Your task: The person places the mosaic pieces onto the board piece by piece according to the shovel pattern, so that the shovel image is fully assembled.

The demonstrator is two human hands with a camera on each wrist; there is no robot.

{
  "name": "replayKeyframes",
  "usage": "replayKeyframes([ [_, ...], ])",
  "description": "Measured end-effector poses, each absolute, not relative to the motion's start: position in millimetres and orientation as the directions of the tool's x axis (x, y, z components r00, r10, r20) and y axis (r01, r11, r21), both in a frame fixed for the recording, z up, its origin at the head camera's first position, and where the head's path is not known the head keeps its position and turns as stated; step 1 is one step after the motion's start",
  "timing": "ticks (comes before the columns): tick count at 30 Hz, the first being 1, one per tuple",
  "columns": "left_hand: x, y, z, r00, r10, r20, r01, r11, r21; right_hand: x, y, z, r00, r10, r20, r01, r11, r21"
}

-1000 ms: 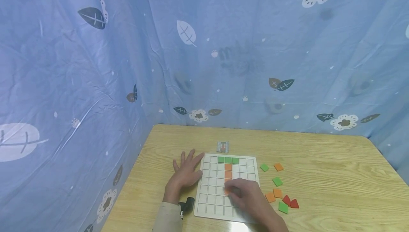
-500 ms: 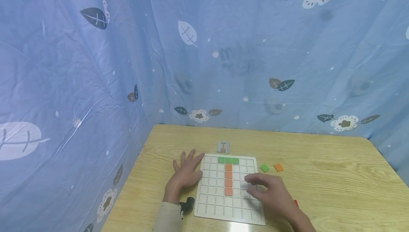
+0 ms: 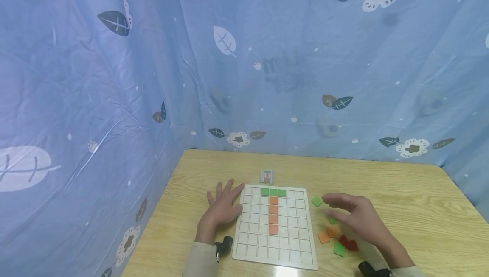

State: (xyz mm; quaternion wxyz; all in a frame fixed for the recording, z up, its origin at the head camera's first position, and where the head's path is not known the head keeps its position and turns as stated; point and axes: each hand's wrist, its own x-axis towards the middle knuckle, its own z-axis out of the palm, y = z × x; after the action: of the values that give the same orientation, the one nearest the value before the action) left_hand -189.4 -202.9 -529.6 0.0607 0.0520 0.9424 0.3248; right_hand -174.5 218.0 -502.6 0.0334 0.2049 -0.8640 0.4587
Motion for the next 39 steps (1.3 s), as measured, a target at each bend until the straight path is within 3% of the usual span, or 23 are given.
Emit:
replayKeyframes([
  [10, -190, -203, -530, -0.987, 0.137, -0.081, 0.057, 0.781, 0.621, -201, 250, -503, -0.903, -0.362, 0.234, -0.413, 0.574, -0.707],
  [25, -189, -202, -528, -0.988, 0.134, -0.082, 0.054, 0.782, 0.621, -229, 259, -518, -0.909, -0.396, 0.133, -0.367, 0.606, -0.706],
  [39, -188, -202, -528, -0.987, 0.134, -0.084, 0.053, 0.783, 0.619, -230, 260, -529, -0.918, -0.371, 0.141, -0.372, 0.678, -0.634],
])
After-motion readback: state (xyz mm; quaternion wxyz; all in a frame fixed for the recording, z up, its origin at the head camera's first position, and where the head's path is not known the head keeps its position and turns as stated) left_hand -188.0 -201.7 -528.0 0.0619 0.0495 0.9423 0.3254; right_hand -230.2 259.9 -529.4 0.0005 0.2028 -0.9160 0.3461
